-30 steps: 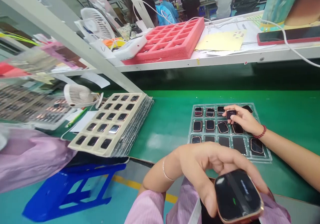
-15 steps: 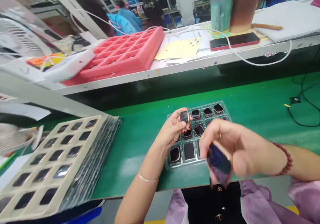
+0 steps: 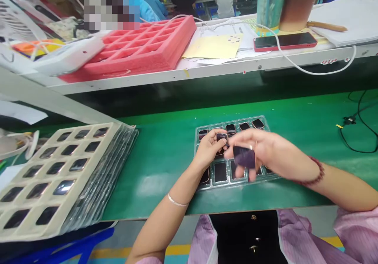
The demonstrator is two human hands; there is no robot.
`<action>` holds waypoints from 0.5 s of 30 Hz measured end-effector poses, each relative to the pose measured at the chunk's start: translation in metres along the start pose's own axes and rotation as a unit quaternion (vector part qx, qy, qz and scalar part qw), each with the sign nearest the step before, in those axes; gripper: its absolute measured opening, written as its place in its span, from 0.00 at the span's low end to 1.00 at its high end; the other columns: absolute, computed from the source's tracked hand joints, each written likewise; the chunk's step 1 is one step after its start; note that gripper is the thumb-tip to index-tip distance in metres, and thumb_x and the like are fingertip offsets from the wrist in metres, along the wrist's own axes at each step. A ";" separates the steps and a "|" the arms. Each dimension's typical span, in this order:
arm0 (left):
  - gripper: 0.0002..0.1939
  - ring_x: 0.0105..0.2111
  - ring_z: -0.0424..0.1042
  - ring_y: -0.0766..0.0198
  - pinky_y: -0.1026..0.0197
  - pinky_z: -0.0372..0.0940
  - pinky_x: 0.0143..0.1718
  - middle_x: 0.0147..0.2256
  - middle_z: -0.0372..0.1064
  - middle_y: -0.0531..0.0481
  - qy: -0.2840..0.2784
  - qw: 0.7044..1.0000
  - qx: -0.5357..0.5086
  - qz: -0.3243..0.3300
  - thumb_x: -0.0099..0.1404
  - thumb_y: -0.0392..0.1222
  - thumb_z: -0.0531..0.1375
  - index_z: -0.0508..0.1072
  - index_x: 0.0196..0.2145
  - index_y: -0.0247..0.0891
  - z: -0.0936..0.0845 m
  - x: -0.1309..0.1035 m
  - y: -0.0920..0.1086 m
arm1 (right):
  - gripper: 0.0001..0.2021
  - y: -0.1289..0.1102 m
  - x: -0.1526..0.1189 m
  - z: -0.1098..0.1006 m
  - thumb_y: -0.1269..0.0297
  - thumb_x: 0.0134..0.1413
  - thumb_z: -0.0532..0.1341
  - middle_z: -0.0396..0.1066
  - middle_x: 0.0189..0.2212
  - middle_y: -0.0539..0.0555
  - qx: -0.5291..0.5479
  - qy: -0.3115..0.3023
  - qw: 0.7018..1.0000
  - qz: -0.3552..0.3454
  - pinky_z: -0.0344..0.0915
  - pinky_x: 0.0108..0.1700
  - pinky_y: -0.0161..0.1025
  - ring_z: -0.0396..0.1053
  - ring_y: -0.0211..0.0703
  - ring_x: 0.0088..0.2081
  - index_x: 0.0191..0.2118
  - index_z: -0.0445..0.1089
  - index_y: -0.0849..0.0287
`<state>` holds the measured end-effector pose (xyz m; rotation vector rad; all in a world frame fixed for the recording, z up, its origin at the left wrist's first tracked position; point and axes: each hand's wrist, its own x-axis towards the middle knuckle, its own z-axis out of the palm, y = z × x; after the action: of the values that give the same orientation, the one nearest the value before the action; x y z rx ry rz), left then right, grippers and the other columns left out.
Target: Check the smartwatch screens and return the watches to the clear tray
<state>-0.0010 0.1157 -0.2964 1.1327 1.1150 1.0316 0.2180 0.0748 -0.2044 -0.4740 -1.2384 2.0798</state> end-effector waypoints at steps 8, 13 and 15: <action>0.21 0.33 0.75 0.65 0.63 0.70 0.36 0.41 0.75 0.48 -0.007 0.999 -0.013 0.046 0.54 0.36 0.68 0.72 0.47 0.37 -0.001 -0.004 -0.001 | 0.21 0.032 0.047 -0.078 0.70 0.57 0.65 0.78 0.51 0.58 -0.216 0.112 0.970 0.005 0.80 0.37 0.36 0.81 0.43 0.42 0.56 0.70 0.55; 0.18 0.25 0.74 0.65 0.66 0.64 0.24 0.30 0.74 0.49 -0.016 0.999 -0.025 0.041 0.60 0.48 0.69 0.75 0.43 0.35 -0.004 -0.005 0.005 | 0.17 0.030 0.046 -0.072 0.63 0.61 0.66 0.79 0.49 0.59 -0.197 0.091 0.976 0.022 0.79 0.36 0.35 0.81 0.43 0.40 0.55 0.71 0.57; 0.22 0.24 0.74 0.65 0.66 0.65 0.25 0.30 0.75 0.49 -0.052 0.996 -0.060 0.035 0.59 0.50 0.71 0.75 0.45 0.36 -0.007 -0.013 0.017 | 0.18 0.020 0.043 -0.065 0.58 0.62 0.67 0.80 0.45 0.60 -0.167 0.065 0.983 0.032 0.78 0.35 0.34 0.80 0.41 0.36 0.54 0.72 0.59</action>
<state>-0.0109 0.1068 -0.2781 1.1229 0.9244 1.0683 0.2196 0.1392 -0.2527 -0.7962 -1.5173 1.8625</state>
